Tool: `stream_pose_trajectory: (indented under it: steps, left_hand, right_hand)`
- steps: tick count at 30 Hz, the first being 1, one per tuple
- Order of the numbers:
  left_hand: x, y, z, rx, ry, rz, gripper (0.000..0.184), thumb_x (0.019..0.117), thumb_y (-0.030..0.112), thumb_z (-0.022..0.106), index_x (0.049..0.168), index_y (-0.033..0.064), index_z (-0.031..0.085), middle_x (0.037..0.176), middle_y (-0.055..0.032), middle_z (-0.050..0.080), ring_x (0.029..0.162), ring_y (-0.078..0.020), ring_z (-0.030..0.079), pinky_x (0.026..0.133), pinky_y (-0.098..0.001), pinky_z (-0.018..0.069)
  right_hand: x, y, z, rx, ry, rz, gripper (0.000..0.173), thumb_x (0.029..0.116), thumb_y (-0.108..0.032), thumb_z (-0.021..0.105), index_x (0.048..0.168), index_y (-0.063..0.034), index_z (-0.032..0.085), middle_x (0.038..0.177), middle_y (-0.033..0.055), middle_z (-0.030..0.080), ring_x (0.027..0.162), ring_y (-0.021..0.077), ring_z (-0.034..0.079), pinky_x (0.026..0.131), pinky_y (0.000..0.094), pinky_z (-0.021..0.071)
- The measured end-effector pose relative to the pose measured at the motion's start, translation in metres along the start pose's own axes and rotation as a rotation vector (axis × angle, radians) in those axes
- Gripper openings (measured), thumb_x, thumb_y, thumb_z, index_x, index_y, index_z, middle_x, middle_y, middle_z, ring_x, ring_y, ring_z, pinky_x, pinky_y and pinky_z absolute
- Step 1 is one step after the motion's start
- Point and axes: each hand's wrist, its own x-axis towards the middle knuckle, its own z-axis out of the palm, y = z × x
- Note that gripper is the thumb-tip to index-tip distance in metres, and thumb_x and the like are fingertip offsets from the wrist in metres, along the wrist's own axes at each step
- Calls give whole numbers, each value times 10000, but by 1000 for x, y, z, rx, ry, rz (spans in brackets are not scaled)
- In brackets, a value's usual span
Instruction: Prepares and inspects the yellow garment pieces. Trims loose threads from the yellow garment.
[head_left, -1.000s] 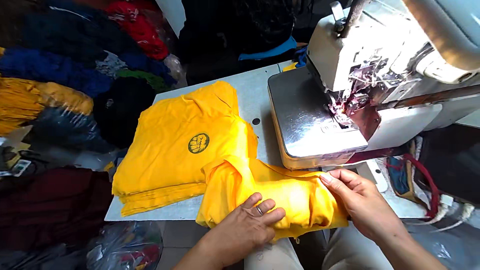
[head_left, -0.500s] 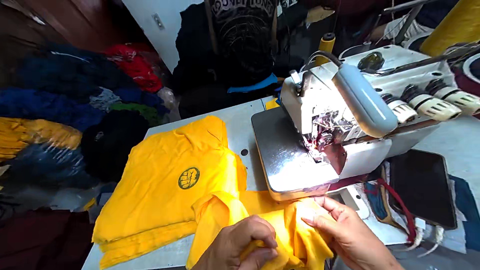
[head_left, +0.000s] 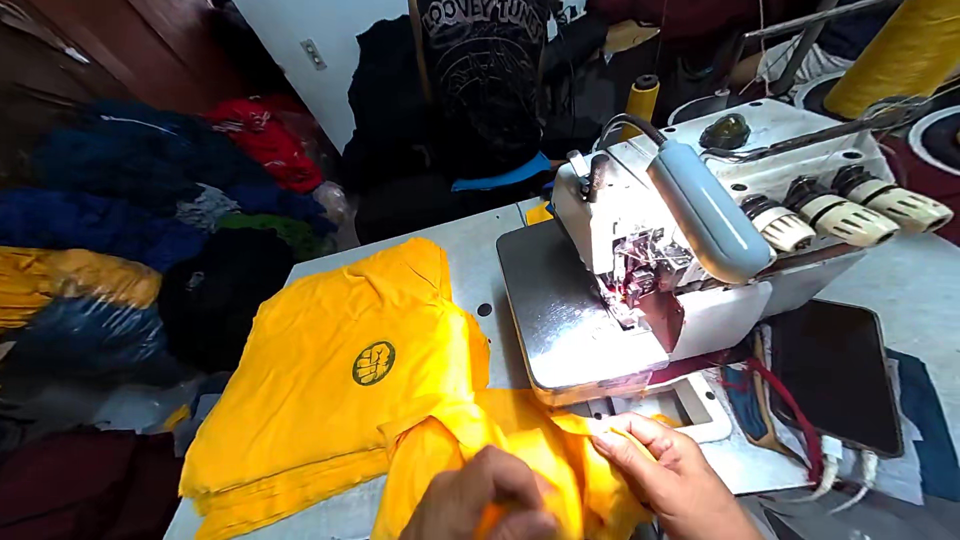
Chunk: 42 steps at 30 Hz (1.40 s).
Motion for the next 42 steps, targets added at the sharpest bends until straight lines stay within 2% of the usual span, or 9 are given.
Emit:
stream_pose_trajectory:
  steps: [4, 10, 16, 22, 25, 29, 32, 37, 42]
  left_hand:
    - [12, -5, 13, -70, -95, 66, 126, 1028, 72, 590, 1109, -19, 620, 1050, -117, 713, 1000, -71, 687, 902, -216, 558]
    - [-1, -64, 16, 47, 123, -187, 93, 903, 162, 757, 941, 81, 780, 960, 10, 750, 895, -33, 699, 791, -187, 588]
    - [8, -18, 19, -238, -90, -59, 76, 1036, 83, 571, 1062, 15, 595, 1018, -58, 724, 990, -37, 687, 898, -225, 563]
    - [21, -7, 6, -104, -7, 69, 126, 950, 177, 728, 999, 61, 717, 980, -18, 699, 956, -28, 661, 839, -168, 561]
    - [13, -17, 11, 44, 26, -21, 142, 991, 164, 674, 998, 24, 648, 909, -49, 700, 818, -20, 660, 733, -162, 558]
    - [17, 3, 23, -79, -115, -27, 132, 984, 24, 596, 1038, -82, 655, 955, -175, 710, 856, -99, 681, 783, -216, 557]
    - [25, 10, 28, -69, -123, 56, 147, 972, 79, 680, 966, -59, 732, 895, -150, 728, 869, -109, 691, 810, -204, 554]
    - [31, 7, 43, -89, -77, 66, 136, 967, 54, 677, 928, -72, 708, 911, -158, 724, 883, -116, 696, 827, -214, 560]
    - [29, 7, 49, -106, -32, 11, 106, 940, 62, 718, 960, -36, 755, 903, -102, 749, 842, -69, 703, 781, -201, 583]
  right_hand:
    - [4, -9, 7, -4, -51, 33, 142, 879, -70, 752, 996, -63, 672, 869, 6, 711, 749, 73, 686, 666, 233, 583]
    - [-1, -24, -2, -22, -110, -97, 135, 978, -46, 602, 1019, -70, 728, 957, -15, 739, 840, 37, 696, 749, 224, 593]
    - [-1, -11, -3, -255, -53, -153, 179, 960, -249, 699, 894, -85, 727, 764, -48, 690, 675, -7, 635, 626, 202, 535]
    - [4, -50, 5, 38, -302, -197, 156, 990, -55, 597, 1092, -43, 714, 980, -25, 726, 837, 15, 690, 749, 199, 598]
    - [5, -17, -1, -29, -168, -79, 144, 1001, -136, 592, 994, -94, 730, 865, -44, 716, 753, 17, 671, 672, 200, 567]
    - [-7, -9, 0, 26, -149, 37, 222, 1052, -179, 535, 965, -87, 717, 793, -68, 694, 690, 7, 654, 644, 225, 565]
    - [-8, -9, -1, -4, -134, -12, 242, 1047, -181, 544, 878, -99, 696, 742, -80, 654, 656, -12, 613, 615, 202, 523]
    - [-9, -18, 2, -29, -40, -156, 91, 912, -48, 723, 1001, -39, 710, 868, -38, 721, 708, -20, 635, 652, 165, 538]
    - [-8, -12, -3, -33, -36, -93, 179, 1025, -174, 594, 935, -87, 722, 792, -65, 690, 709, -14, 646, 655, 174, 546]
